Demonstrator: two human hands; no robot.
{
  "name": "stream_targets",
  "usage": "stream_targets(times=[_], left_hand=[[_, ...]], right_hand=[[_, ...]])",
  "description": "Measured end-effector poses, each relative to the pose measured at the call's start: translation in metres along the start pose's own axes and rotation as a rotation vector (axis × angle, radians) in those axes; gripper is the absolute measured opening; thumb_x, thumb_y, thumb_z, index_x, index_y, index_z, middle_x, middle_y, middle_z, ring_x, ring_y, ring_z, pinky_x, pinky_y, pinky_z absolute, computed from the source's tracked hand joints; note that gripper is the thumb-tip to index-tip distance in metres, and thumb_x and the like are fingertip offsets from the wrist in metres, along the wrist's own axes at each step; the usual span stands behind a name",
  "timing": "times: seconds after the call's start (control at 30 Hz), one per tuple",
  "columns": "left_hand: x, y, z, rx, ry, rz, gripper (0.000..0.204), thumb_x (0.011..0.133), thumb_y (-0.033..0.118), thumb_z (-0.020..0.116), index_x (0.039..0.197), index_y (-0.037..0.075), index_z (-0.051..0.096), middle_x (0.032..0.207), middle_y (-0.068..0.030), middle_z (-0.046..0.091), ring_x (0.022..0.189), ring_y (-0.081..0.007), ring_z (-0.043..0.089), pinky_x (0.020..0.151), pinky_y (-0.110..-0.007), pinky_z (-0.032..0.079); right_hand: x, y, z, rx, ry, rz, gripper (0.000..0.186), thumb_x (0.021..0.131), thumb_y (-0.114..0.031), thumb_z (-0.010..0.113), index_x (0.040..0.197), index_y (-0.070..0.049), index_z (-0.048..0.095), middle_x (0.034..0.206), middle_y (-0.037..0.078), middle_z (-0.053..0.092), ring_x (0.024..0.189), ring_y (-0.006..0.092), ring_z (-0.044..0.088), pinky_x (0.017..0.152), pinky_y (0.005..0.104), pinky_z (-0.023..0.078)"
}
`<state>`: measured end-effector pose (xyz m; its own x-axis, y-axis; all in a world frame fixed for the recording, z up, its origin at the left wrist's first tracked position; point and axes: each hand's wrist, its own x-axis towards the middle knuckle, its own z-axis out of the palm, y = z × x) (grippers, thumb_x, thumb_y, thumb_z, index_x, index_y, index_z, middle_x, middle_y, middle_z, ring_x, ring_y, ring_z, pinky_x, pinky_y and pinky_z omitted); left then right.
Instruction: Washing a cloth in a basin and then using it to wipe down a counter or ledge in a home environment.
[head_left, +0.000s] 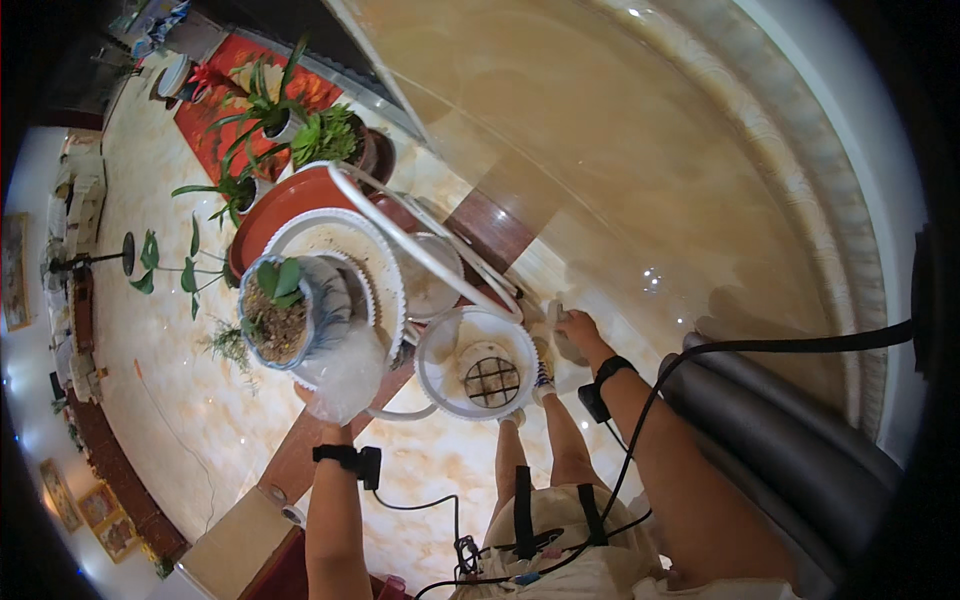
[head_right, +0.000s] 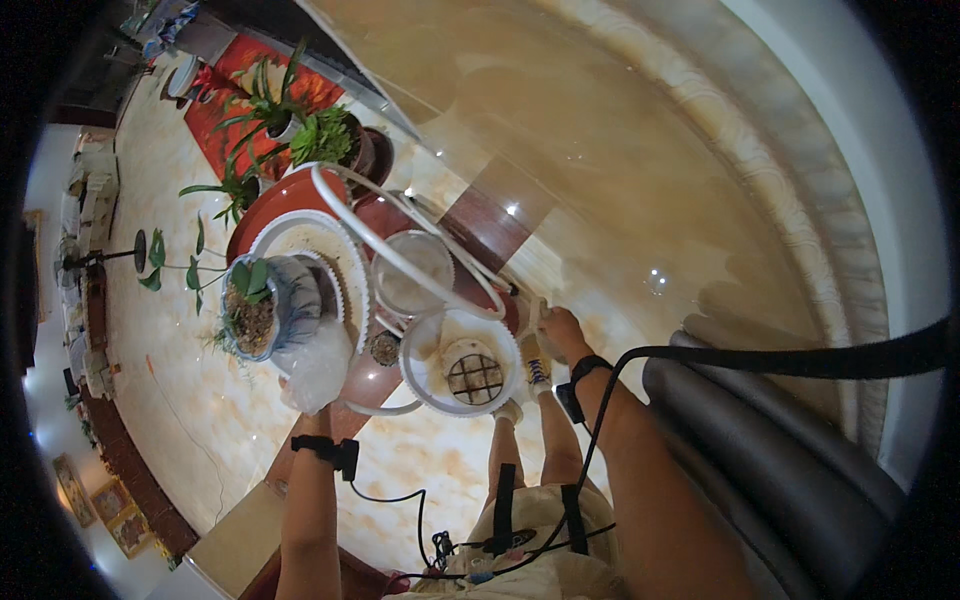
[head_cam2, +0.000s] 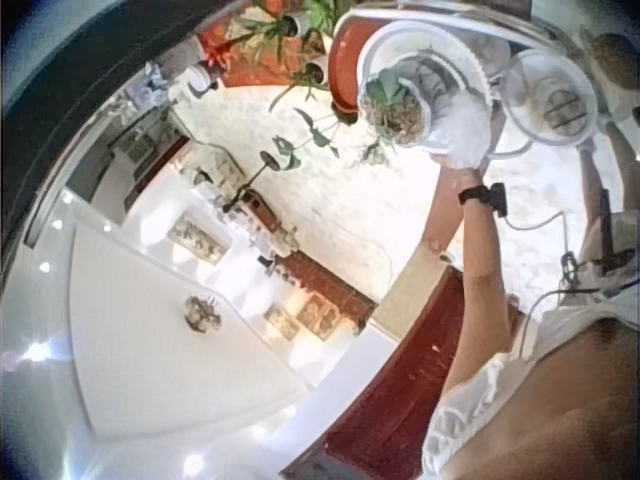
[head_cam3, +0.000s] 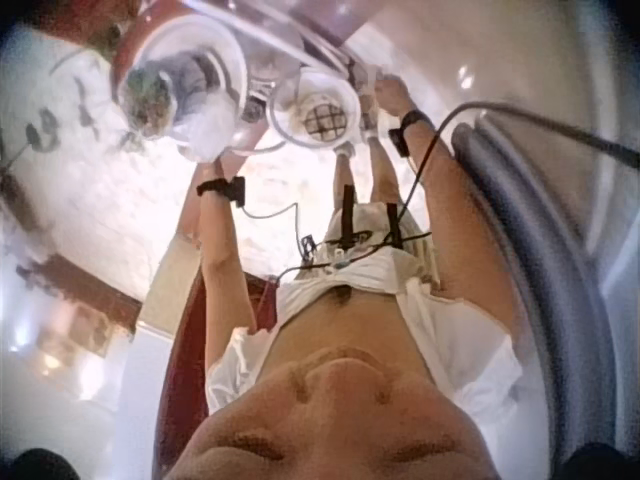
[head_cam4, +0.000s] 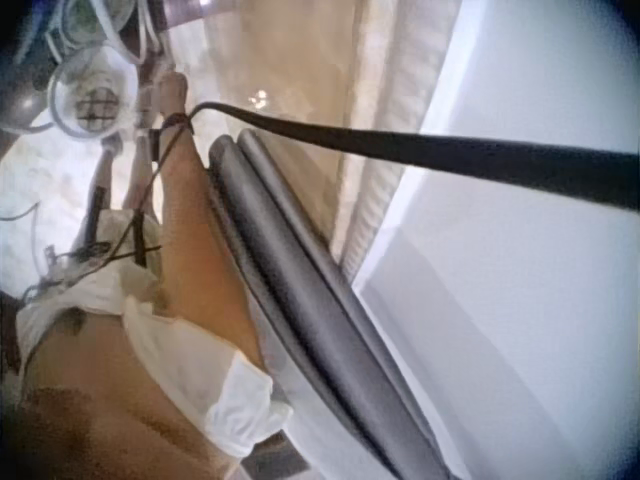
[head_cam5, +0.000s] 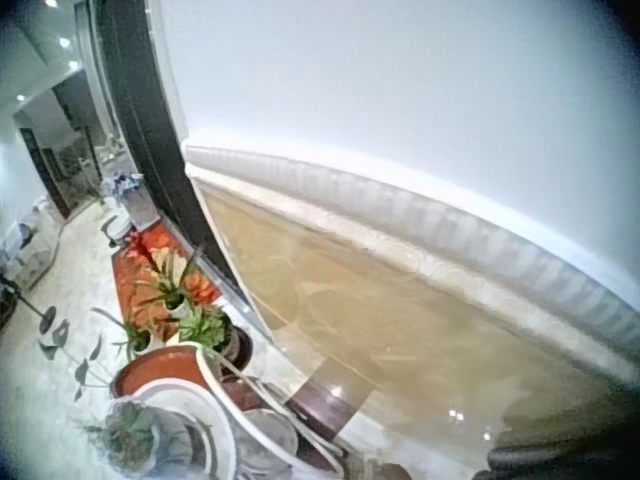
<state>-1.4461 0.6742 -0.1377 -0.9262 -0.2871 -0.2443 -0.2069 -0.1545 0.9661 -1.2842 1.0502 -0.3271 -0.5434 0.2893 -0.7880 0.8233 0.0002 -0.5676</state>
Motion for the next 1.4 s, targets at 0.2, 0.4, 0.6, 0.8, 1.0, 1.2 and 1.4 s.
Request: stream_targets(times=[0.2,0.4,0.6,0.8,1.0,1.2,1.4], left_hand=[[0.001,0.001,-0.005,0.026,0.014,0.007,0.03,0.084,0.019,0.042,0.109,0.002,0.045,0.102,-0.0072,0.053,0.091,-0.0197,0.053,0.079,-0.032,0.045],[0.0,-0.002,-0.007,0.048,0.012,0.008,0.03,0.084,0.02,0.042,0.108,0.002,0.046,0.101,-0.007,0.053,0.091,-0.0197,0.053,0.079,-0.032,0.045],[0.002,-0.006,-0.004,0.049,0.011,-0.005,0.03,0.084,0.021,0.041,0.107,0.002,0.047,0.1,-0.0068,0.054,0.09,-0.0196,0.053,0.079,-0.033,0.045],[0.008,-0.005,0.0,0.033,0.022,0.012,0.03,0.084,0.022,0.041,0.106,0.002,0.048,0.099,-0.0065,0.054,0.09,-0.0196,0.054,0.078,-0.033,0.045],[0.006,-0.018,0.017,0.017,-0.034,0.024,0.031,0.084,0.023,0.041,0.105,0.002,0.048,0.098,-0.0063,0.054,0.089,-0.0196,0.054,0.078,-0.033,0.046],[0.022,-0.025,0.001,0.177,-0.054,0.2,0.031,0.084,0.024,0.041,0.105,0.002,0.049,0.097,-0.0061,0.055,0.089,-0.0195,0.054,0.078,-0.033,0.046],[0.02,-0.008,0.032,0.373,0.014,0.445,0.025,0.087,0.015,0.04,0.102,-0.003,0.051,0.09,-0.0111,0.06,0.083,-0.0169,0.055,0.075,-0.029,0.043]], right_hand=[[0.007,-0.008,-0.003,0.492,-0.093,0.017,0.034,0.078,-0.02,0.053,0.106,-0.001,0.051,0.091,0.006,0.057,0.081,0.0146,0.053,0.072,0.0277,0.042],[0.066,-0.049,0.032,0.311,-0.221,-0.126,0.038,0.08,-0.02,0.051,0.113,-0.001,0.047,0.103,0.006,0.054,0.089,0.014,0.051,0.079,0.027,0.04],[0.087,-0.038,0.042,0.091,-0.313,0.127,0.036,0.074,-0.027,0.054,0.096,0.001,0.058,0.085,0.009,0.06,0.076,0.0183,0.056,0.07,0.0317,0.044],[0.022,-0.08,0.028,-0.029,-0.248,0.004,0.043,0.068,-0.038,0.06,0.081,0.003,0.061,0.074,0.018,0.061,0.065,0.0252,0.059,0.062,0.0347,0.044],[-0.009,-0.138,-0.004,-0.388,-0.253,-0.044,0.041,0.07,-0.036,0.056,0.08,0.004,0.061,0.083,0.023,0.059,0.074,0.0329,0.06,0.066,0.036,0.047],[-0.055,-0.193,0.002,0.239,-0.578,-0.239,0.032,0.082,-0.029,0.049,0.092,0.0,0.059,0.076,0.01,0.062,0.071,0.0217,0.06,0.068,0.0358,0.047],[-0.103,-0.21,0.0,0.763,-0.305,-0.074,0.04,0.086,-0.031,0.039,0.111,0.0,0.047,0.108,0.01,0.054,0.097,0.0218,0.053,0.085,0.0347,0.041]])
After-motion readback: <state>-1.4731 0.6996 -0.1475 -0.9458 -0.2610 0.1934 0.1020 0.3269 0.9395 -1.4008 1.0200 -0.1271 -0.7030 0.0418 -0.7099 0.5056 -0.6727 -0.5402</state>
